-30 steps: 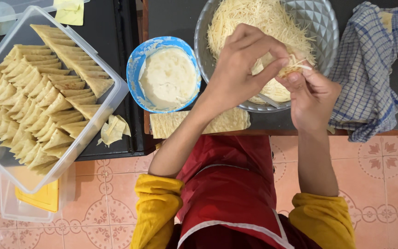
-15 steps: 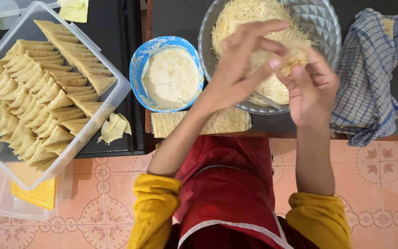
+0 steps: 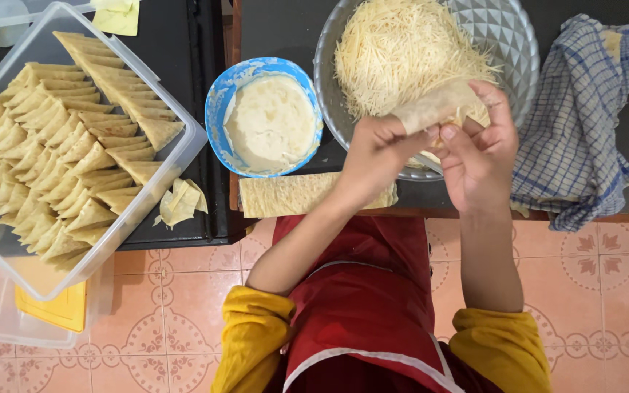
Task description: The person folds thin pastry sheets into cone shapes, fills them with shredded ingredients from a metal bowl, and seals the edges. The completed samosas are placed into a large plastic container. The person repeats this process continuously.
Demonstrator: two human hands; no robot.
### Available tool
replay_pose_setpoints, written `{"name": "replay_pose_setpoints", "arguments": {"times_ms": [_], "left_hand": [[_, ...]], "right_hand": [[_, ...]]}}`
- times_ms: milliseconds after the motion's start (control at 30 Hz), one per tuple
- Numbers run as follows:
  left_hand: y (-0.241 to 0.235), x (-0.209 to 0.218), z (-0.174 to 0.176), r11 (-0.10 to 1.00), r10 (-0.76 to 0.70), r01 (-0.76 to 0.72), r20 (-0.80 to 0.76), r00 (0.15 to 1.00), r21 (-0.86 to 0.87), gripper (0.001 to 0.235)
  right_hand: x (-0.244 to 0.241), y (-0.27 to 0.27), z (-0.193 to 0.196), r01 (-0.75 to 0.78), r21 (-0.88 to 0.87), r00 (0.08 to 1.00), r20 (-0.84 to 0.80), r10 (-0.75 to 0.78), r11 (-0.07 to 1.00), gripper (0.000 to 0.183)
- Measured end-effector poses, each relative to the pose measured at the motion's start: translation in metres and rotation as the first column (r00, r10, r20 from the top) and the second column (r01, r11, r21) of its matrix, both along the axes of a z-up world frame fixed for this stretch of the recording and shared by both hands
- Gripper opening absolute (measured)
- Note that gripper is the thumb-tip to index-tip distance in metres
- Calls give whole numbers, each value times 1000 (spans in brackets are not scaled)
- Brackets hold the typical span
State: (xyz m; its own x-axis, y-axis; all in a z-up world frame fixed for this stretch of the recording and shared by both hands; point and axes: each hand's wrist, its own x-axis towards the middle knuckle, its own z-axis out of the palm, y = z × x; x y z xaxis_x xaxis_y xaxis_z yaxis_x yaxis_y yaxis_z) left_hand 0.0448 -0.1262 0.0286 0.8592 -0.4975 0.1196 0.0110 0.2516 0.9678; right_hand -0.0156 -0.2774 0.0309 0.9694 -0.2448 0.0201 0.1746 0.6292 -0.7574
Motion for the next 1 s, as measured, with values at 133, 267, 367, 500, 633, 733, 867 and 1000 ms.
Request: {"name": "replay_pose_setpoints", "arguments": {"times_ms": [133, 267, 367, 500, 633, 733, 867, 1000], "left_hand": [[10, -9, 5, 884, -31, -292, 669, 743, 365, 16], [21, 20, -3, 818, -141, -478, 917, 374, 321, 23], [29, 33, -1, 835, -13, -512, 937, 349, 202, 26], [28, 23, 15, 812, 84, -577, 960, 267, 89, 28], [24, 9, 23, 875, 302, -453, 538, 787, 170, 22], [23, 1, 18, 966, 257, -257, -3, 966, 30, 18], [33, -15, 21, 854, 346, -484, 484, 804, 192, 17], [62, -5, 28, 913, 99, -407, 959, 265, 18, 23]], "right_hand": [[6, 7, 4, 36, -71, 999, 26, -34, 997, 57], [15, 7, 26, -43, 102, 997, -58, 49, 994, 62], [15, 6, 37, -113, 22, 986, -118, 114, 993, 66], [16, 12, 21, -127, -16, 992, 6, 127, 992, 69], [15, 14, 10, -51, -182, 994, 88, 68, 982, 72], [9, 13, 3, -37, -230, 993, 99, 62, 973, 73], [6, 4, -5, -150, -93, 982, 100, 159, 984, 60], [6, 0, 6, -209, -131, 974, 63, 218, 969, 46]]}}
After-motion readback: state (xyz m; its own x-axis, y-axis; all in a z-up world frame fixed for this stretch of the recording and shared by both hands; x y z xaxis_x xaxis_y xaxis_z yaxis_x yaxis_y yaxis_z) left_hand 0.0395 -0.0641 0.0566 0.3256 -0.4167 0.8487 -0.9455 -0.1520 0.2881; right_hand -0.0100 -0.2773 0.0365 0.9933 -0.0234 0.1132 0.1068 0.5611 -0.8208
